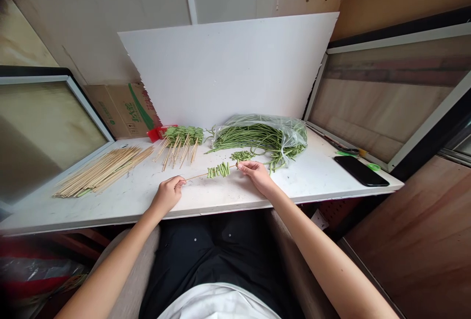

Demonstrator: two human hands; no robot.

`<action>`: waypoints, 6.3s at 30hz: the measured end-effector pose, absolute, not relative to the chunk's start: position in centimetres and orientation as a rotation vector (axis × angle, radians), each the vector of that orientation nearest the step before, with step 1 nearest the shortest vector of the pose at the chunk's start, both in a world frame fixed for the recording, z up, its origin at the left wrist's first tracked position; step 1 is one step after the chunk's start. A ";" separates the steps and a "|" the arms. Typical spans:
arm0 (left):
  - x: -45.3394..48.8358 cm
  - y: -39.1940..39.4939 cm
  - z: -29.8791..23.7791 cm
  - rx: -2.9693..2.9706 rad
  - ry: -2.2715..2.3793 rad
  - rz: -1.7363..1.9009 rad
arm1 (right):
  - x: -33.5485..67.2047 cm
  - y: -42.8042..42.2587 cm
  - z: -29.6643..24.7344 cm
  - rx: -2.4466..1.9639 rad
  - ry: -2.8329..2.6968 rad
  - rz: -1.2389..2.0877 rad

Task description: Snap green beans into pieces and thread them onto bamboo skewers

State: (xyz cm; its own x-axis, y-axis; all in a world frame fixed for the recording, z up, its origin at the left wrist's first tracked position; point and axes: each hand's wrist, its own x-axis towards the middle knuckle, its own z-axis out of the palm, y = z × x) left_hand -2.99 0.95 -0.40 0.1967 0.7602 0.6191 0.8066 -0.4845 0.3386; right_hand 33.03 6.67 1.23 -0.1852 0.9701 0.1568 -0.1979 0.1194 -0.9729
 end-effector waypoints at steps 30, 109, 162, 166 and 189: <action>-3.0 0.8 -0.5 -2.323 -1.514 -1.153 | 33.2 6.8 1.0 -0.909 -1.310 1.285; -2.9 0.8 -0.2 -2.336 -1.414 -1.235 | 32.1 5.5 1.7 -0.862 -1.432 1.385; -3.1 1.1 -0.3 -2.518 -1.449 -1.268 | 30.7 3.0 4.0 -0.816 -2.255 0.323; -3.3 1.1 -0.4 -2.538 -1.447 -1.246 | 29.6 2.2 3.5 -0.795 -2.401 0.155; -3.3 0.6 0.8 -2.597 -1.431 -0.859 | 28.8 1.6 3.2 -0.785 -2.468 0.065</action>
